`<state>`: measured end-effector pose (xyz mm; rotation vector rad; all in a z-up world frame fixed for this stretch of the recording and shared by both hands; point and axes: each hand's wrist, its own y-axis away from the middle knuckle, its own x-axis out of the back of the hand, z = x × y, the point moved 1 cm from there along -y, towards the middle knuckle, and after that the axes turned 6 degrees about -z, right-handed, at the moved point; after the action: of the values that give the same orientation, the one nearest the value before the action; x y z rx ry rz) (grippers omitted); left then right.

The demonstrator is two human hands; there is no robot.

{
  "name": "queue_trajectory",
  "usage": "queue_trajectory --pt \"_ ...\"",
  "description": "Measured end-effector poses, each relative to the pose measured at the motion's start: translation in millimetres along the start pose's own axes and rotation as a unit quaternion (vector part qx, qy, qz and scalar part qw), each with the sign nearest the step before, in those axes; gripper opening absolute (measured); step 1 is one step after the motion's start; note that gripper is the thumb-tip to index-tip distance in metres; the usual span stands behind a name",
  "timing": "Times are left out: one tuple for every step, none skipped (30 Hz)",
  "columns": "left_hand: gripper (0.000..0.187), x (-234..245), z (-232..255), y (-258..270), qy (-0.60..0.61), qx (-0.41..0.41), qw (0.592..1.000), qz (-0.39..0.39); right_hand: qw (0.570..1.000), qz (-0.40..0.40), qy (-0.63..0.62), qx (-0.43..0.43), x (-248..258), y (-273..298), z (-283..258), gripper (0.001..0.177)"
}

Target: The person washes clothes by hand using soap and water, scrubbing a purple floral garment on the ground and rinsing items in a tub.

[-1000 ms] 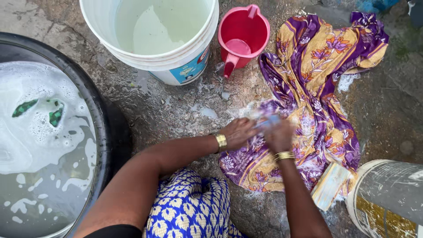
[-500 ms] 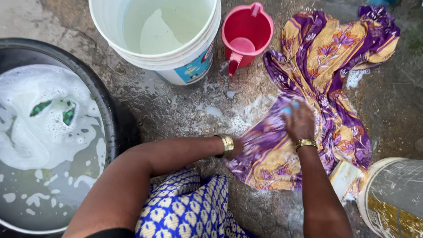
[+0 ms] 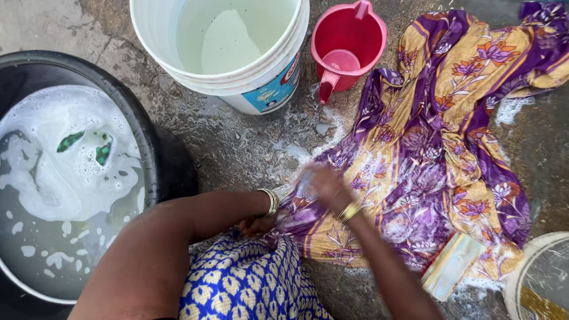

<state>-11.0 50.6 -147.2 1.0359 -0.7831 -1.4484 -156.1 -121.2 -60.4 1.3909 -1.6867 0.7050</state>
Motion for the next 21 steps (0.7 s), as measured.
queue_trajectory --pt "0.020 4.5 1.2 2.8 -0.002 -0.005 1.000 0.005 0.995 0.086 -0.048 -0.013 11.0 5.2 37.0 0.036" --pt "0.020 12.8 5.1 6.7 -0.011 -0.012 1.000 0.013 0.985 0.160 -0.050 -0.033 25.2 2.6 78.5 0.021" --pt "0.021 22.8 10.8 12.2 -0.023 -0.022 0.999 0.030 0.986 0.116 0.011 -0.118 38.5 -5.1 118.2 0.018" --pt "0.022 35.7 17.3 19.5 -0.044 -0.036 0.997 0.051 0.968 0.205 0.094 -0.109 53.7 -7.0 148.5 0.020" --pt "0.022 52.7 25.4 28.2 -0.070 -0.052 0.992 0.091 0.935 0.291 0.175 -0.098 63.6 -7.6 166.9 0.032" --pt "0.023 71.7 37.3 37.4 -0.098 -0.071 0.983 0.137 0.931 0.291 0.151 -0.158 61.3 -12.1 171.0 0.028" --pt "0.023 90.4 46.3 49.7 -0.113 -0.081 0.974 0.181 0.923 0.291 0.127 -0.218 58.8 -18.5 169.7 0.025" --pt "0.024 113.9 55.9 61.7 -0.117 -0.101 0.957 0.246 0.912 0.285 0.104 -0.275 61.2 -18.3 167.6 0.023" --pt "0.025 138.3 64.0 75.3 -0.110 -0.130 0.928 0.331 0.915 0.209 -0.064 -0.340 54.9 -17.7 152.6 0.029" --pt "0.025 163.7 65.2 93.2 -0.107 -0.161 0.889 0.415 0.884 0.128 -0.229 -0.388 44.8 -20.5 125.8 0.035" --pt "0.027 190.2 66.9 111.4 -0.109 -0.220 0.820 0.517 0.942 0.216 -0.116 -0.230 44.9 -6.4 93.6 0.039" --pt "0.021 213.1 71.6 123.1 -0.081 -0.156 0.815 0.553 0.954 0.293 0.000 -0.063 49.0 9.9 67.3 0.046" --pt "0.026 229.7 81.0 131.7 -0.104 -0.118 0.741 0.653 0.962 0.243 -0.077 -0.094 58.3 11.0 66.4 0.040" --pt "0.034 236.1 91.2 135.0 -0.127 -0.083 0.658 0.738 0.961 0.191 -0.156 -0.129 62.9 17.5 67.9 0.034" --pt "0.040 230.6 102.1 131.3 -0.069 -0.085 0.643 0.758 0.949 0.136 -0.235 -0.159 63.5 25.0 74.1 0.029" --pt "0.046 214.4 117.8 121.9 -0.009 -0.088 0.628 0.773 0.919 0.143 -0.259 -0.261 64.4 38.0 90.2 0.040" --pt "0.053 196.6 130.1 113.4 0.052 -0.091 0.611 0.785 0.878 0.148 -0.280 -0.360 64.7 55.7 113.7 0.053" --pt "0.056 177.5 141.5 103.9 0.015 -0.063 0.648 0.759 0.914 0.310 -0.003 -0.263 67.2 72.4 134.9 0.049" --pt "0.059 157.5 150.8 95.1 -0.022 -0.035 0.683 0.729 0.903 0.286 -0.098 -0.306 67.3 106.7 161.6 0.040" --pt "0.062 145.7 154.4 89.5 -0.061 -0.005 0.711 0.701 0.886 0.279 -0.090 -0.359 65.0 137.6 183.0 0.033" --pt "0.058 139.1 156.2 85.5 -0.053 -0.019 0.702 0.710 0.868 0.324 0.096 -0.364 61.3 167.4 196.2 0.025"
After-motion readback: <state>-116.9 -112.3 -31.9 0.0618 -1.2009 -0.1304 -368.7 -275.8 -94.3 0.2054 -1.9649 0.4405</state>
